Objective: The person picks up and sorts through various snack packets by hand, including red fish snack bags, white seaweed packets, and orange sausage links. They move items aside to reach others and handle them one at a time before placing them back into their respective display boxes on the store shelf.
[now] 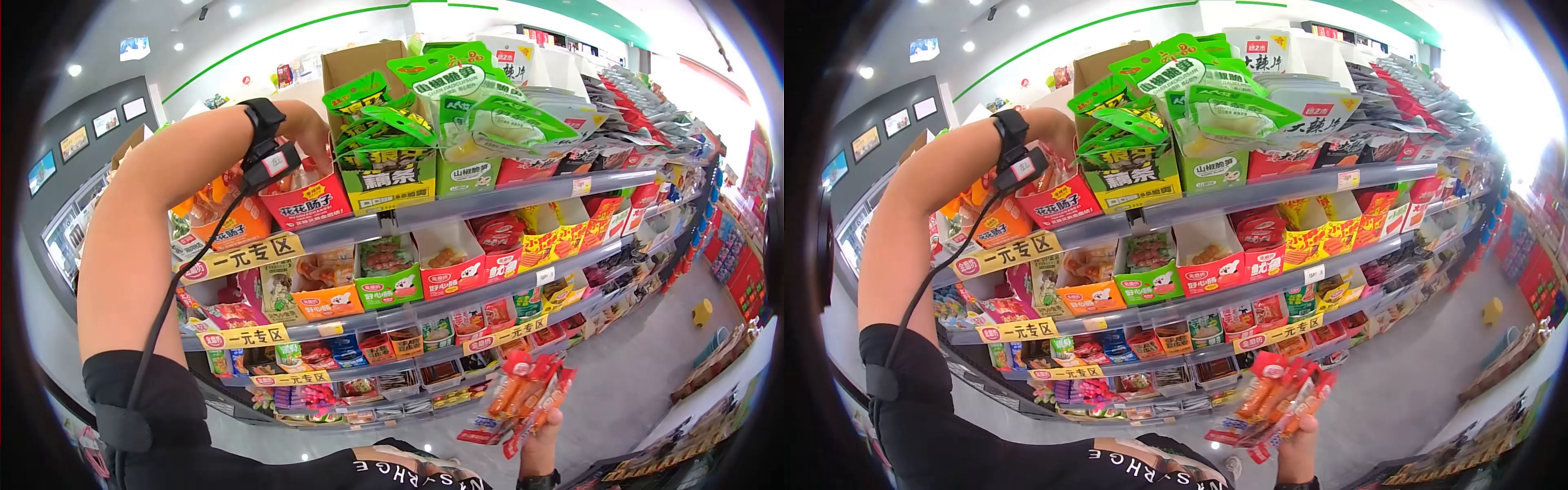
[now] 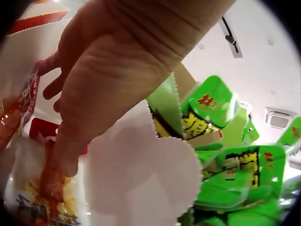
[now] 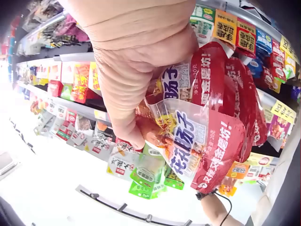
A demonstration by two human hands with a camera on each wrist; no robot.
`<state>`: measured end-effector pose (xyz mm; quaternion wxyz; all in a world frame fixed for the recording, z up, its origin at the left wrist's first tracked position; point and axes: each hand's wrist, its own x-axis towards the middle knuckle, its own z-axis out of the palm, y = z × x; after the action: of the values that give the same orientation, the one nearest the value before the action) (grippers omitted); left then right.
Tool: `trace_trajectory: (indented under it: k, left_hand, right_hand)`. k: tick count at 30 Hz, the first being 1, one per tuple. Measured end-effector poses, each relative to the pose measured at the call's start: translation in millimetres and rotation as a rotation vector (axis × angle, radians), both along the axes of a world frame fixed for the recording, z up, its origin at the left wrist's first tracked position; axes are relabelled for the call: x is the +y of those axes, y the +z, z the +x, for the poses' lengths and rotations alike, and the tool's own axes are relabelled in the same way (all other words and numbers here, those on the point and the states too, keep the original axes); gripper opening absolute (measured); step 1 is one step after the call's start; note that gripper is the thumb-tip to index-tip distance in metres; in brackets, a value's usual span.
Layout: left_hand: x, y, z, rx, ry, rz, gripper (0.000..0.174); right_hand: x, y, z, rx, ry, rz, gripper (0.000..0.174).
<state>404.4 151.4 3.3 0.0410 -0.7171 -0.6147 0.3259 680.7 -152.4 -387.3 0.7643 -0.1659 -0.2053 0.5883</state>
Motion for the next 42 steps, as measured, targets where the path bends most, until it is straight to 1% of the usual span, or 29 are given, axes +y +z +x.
trace_trajectory:
  k: [2, 4, 6, 8, 9, 10, 11, 13, 15, 16, 19, 20, 21, 23, 26, 29, 32, 35, 39, 42]
  left_hand:
    - [8.2, -6.1, -0.1, -0.03, 0.061, 0.024, 0.064]
    - [6.7, -5.5, -0.1, -0.089, 0.053, 0.017, 0.06]
    - [-0.1, 4.0, -3.2, -0.172, -0.024, -0.025, 0.054]
    - [16.1, 4.3, -16.2, -0.301, -0.035, -0.058, 0.047]
    - [39.4, 5.4, -28.9, -0.389, -0.008, -0.066, 0.043]
    - [35.7, 11.8, -29.0, -0.434, -0.014, -0.003, 0.037]
    - [33.1, 23.7, -27.0, -0.368, 0.075, 0.019, 0.038]
    - [32.0, 40.9, -32.8, -0.446, -0.056, 0.172, 0.023]
    - [23.1, 60.0, -36.0, -0.7, 0.116, 0.178, 0.017]
    - [12.3, 67.1, -31.9, -0.712, 0.142, 0.157, 0.017]
    - [16.6, 65.4, -29.6, -0.461, 0.196, 0.195, 0.02]
    - [20.1, 58.1, -27.5, -0.299, 0.149, 0.224, 0.023]
    - [22.1, 49.4, -25.7, -0.198, 0.125, 0.255, 0.029]
    - [31.2, 36.7, -26.6, -0.232, 0.187, 0.165, 0.034]
    - [71.5, 22.1, -41.4, -0.281, 0.228, -0.005, 0.036]
    - [35.3, 20.4, -20.1, -0.287, 0.218, 0.016, 0.032]
    - [55.6, 10.6, -33.5, -0.352, 0.168, -0.034, 0.029]
    - [82.3, -0.2, -48.6, -0.378, 0.193, -0.069, 0.028]
    - [66.4, 2.3, -42.2, -0.428, 0.263, -0.144, 0.031]
    - [41.9, 10.7, -29.7, -0.36, 0.246, -0.064, 0.034]
  right_hand:
    - [-6.2, -4.2, 12.6, 0.005, -0.011, 0.001, 0.077]
    - [-8.0, -0.5, 21.2, -0.004, -0.021, 0.025, 0.075]
    - [-7.3, 1.7, 26.0, 0.001, -0.044, 0.036, 0.074]
    - [-7.1, 3.6, 27.5, 0.004, -0.07, 0.036, 0.072]
    - [-5.7, 2.6, 28.0, 0.001, -0.075, 0.035, 0.072]
    - [-3.2, 1.9, 29.1, -0.004, -0.079, 0.035, 0.072]
    - [0.0, 1.6, 29.3, -0.01, -0.082, 0.037, 0.071]
    - [6.3, 1.2, 26.5, -0.005, -0.09, 0.054, 0.071]
    - [11.9, 0.6, 24.6, 0.01, -0.059, 0.059, 0.072]
    - [14.1, 0.0, 24.6, 0.023, -0.025, 0.056, 0.072]
    - [20.3, -3.9, 21.5, 0.056, 0.042, 0.052, 0.071]
    - [21.4, -6.3, 19.7, 0.07, 0.056, 0.05, 0.07]
    - [21.3, -9.0, 18.6, 0.069, 0.055, 0.04, 0.07]
    - [19.5, -13.4, 17.2, 0.066, 0.047, 0.017, 0.069]
    - [16.7, -12.9, 13.8, 0.076, 0.03, 0.023, 0.068]
    - [11.7, -12.6, 13.0, 0.071, -0.006, 0.004, 0.067]
    - [5.9, -11.6, 14.1, 0.057, -0.021, -0.021, 0.067]
    - [2.2, -9.0, 14.5, 0.065, -0.029, -0.021, 0.067]
    - [1.8, -19.7, 20.0, 0.043, -0.011, -0.001, 0.066]
    - [1.6, -18.3, 19.0, 0.049, -0.007, -0.006, 0.065]
